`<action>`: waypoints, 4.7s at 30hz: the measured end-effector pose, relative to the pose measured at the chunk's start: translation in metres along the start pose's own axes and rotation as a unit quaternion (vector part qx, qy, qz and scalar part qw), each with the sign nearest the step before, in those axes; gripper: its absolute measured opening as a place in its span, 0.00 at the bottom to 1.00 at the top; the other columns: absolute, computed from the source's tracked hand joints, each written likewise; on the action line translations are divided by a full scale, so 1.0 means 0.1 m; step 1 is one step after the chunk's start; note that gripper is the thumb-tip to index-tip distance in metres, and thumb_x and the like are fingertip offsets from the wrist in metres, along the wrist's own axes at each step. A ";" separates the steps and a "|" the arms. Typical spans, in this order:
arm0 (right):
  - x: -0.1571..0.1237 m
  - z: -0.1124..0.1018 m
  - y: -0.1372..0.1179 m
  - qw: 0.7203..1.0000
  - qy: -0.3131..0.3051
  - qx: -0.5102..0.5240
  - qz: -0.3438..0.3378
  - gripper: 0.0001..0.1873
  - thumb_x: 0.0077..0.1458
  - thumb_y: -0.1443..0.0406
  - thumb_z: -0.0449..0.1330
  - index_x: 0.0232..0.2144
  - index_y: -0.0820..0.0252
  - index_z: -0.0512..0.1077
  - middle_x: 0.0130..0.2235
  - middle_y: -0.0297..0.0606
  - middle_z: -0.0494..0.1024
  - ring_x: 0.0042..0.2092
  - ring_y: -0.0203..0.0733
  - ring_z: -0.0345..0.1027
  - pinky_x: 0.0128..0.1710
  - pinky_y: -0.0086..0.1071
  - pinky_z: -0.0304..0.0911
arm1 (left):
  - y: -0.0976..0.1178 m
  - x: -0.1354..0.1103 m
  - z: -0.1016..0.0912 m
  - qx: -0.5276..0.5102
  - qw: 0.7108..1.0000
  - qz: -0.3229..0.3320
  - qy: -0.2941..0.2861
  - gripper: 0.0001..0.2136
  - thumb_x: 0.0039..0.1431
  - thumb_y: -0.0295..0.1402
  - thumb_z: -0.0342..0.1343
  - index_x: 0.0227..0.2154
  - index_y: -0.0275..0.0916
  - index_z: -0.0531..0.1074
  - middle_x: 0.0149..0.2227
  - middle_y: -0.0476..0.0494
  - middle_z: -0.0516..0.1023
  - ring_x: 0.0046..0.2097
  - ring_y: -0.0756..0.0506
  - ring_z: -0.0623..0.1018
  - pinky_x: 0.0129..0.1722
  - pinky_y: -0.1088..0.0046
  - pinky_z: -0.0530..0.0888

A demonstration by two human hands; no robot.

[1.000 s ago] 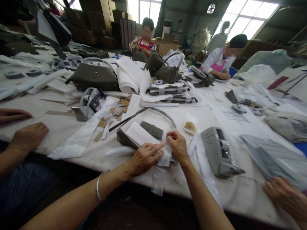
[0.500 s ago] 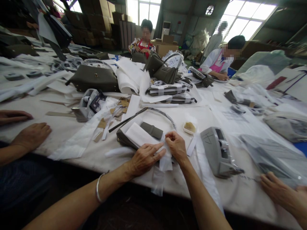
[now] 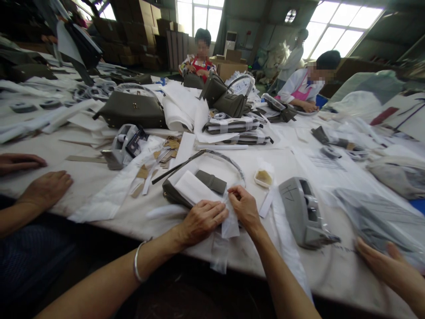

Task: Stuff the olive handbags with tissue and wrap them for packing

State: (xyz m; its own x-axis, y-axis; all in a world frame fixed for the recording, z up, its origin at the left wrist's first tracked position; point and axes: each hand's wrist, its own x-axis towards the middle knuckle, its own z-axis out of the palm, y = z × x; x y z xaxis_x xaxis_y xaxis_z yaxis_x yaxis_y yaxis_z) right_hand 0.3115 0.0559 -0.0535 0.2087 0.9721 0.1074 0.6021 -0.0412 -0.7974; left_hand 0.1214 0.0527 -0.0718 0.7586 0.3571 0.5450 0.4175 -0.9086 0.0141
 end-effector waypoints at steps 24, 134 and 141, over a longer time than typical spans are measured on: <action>-0.36 0.06 0.08 0.994 0.086 -0.001 -0.067 0.12 0.56 0.57 0.56 0.35 0.57 0.74 0.36 0.38 0.77 0.40 0.44 0.70 0.45 0.40 0.64 | 0.02 0.01 0.00 0.021 1.000 -0.001 -0.004 0.10 0.69 0.29 0.45 0.50 0.34 0.66 0.49 0.40 0.75 0.53 0.45 0.74 0.50 0.68 0.70; -0.91 -0.16 -0.06 0.932 0.017 -0.114 -0.345 0.11 0.59 0.73 0.57 0.37 0.54 0.75 0.51 0.41 0.77 0.56 0.48 0.69 0.60 0.51 0.63 | -0.12 0.01 -0.21 -0.160 0.986 0.032 -0.037 0.09 0.68 0.27 0.45 0.46 0.36 0.69 0.47 0.41 0.76 0.52 0.46 0.74 0.60 0.63 0.67; -0.96 -0.11 -0.14 0.923 0.032 -0.128 -0.362 0.10 0.59 0.74 0.56 0.33 0.55 0.74 0.51 0.41 0.77 0.57 0.48 0.67 0.58 0.52 0.64 | -0.24 -0.08 -0.22 -0.048 0.996 0.069 -0.017 0.09 0.69 0.30 0.47 0.45 0.41 0.71 0.51 0.45 0.76 0.56 0.45 0.72 0.62 0.55 0.61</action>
State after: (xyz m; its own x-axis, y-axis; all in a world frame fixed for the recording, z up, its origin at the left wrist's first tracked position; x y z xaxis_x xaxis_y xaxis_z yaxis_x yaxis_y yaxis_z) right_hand 0.2917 -0.0400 -0.0460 -0.2802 0.7510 0.5980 0.7625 0.5526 -0.3367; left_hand 0.0944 0.0670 -0.0581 0.8220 0.2333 0.5195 0.2596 -0.9654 0.0229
